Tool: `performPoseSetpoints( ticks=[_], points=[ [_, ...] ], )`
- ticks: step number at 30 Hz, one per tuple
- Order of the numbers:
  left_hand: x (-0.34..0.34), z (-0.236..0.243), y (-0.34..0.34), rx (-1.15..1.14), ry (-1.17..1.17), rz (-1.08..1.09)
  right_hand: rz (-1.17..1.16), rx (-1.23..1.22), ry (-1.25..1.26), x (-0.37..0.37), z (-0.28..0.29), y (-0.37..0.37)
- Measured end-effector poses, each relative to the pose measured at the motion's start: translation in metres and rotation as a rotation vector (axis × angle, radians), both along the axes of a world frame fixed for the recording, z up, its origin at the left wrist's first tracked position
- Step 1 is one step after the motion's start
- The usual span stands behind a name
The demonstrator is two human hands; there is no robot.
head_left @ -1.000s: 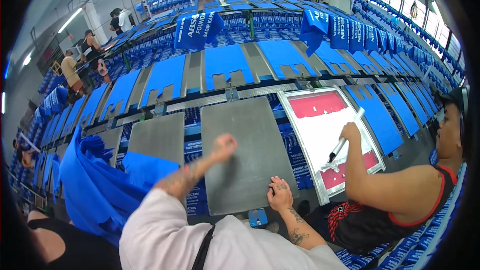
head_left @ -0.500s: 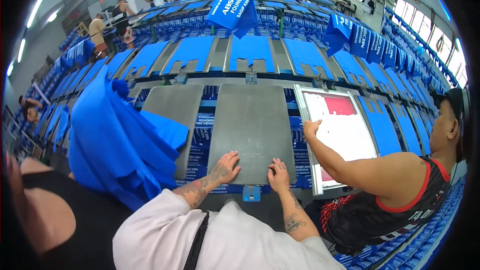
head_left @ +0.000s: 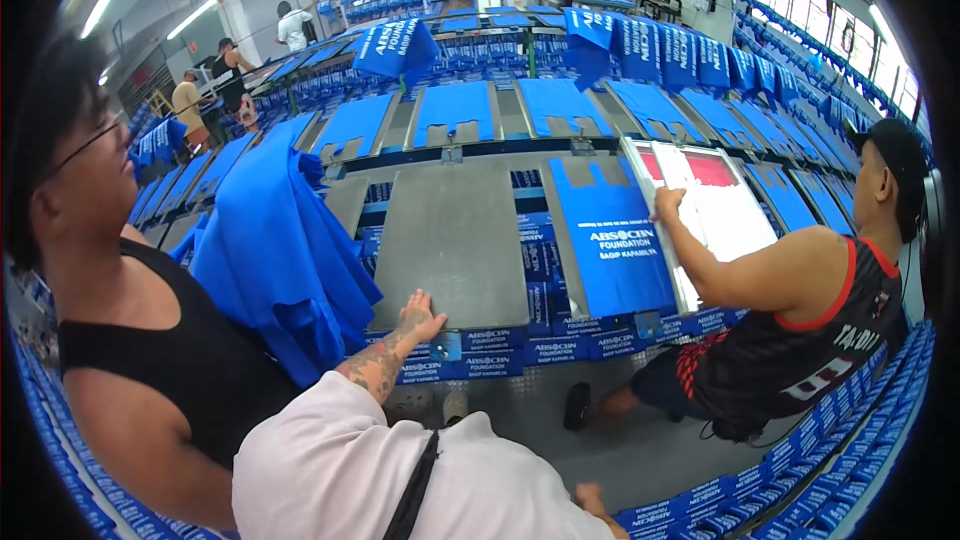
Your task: Placing blue shopping bags onto screen-printing pallets and checking the printed logos.
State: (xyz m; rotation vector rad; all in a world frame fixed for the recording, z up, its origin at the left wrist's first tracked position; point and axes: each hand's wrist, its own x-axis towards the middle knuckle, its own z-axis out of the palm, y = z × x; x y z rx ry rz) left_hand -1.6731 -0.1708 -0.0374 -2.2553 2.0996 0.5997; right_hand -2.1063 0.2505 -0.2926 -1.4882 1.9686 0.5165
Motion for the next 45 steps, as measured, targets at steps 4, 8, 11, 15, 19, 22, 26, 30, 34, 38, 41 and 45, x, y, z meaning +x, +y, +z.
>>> performPoseSetpoints(
  ticks=[4,8,11,15,19,22,26,30,34,38,41,45],
  points=[
    [-0.011,-0.002,-0.013,0.019,-0.087,-0.018,-1.448,0.083,-0.519,-0.031,-0.02,0.095],
    [-0.033,0.017,-0.04,0.204,-0.209,-0.102,-1.875,-0.271,-0.775,-0.051,0.013,0.099],
    [-0.089,0.017,-0.03,-0.018,-0.128,-0.318,-1.881,-0.233,-0.779,-0.052,0.021,0.072],
    [-0.197,0.008,-0.023,-0.38,0.478,-0.492,-1.504,-0.317,-1.029,-0.056,0.035,0.006],
    [-0.277,0.009,-0.022,-0.15,0.532,-0.587,-0.911,-0.495,-0.858,-0.07,0.102,-0.096],
    [-0.301,0.013,-0.018,-0.195,0.335,-0.61,-0.525,-0.618,-0.699,-0.094,0.182,-0.178],
    [-0.302,0.019,-0.02,-0.243,0.354,-0.586,-0.325,-1.024,-0.663,-0.124,0.27,-0.26],
    [-0.313,0.027,-0.02,-0.193,0.249,-0.557,-0.202,-1.214,-0.59,-0.154,0.308,-0.314],
    [-0.331,0.031,-0.014,-0.19,0.19,-0.479,-0.157,-1.203,-0.628,-0.18,0.307,-0.353],
    [-0.34,0.017,0.0,-0.297,0.244,-0.392,-0.095,-1.144,-0.647,-0.211,0.296,-0.378],
    [-0.342,-0.001,0.001,-0.352,0.344,-0.309,-0.048,-1.054,-0.697,-0.235,0.289,-0.387],
    [-0.352,-0.013,0.004,-0.494,0.501,-0.162,-0.012,-0.927,-0.84,-0.258,0.297,-0.397]
  ],
)
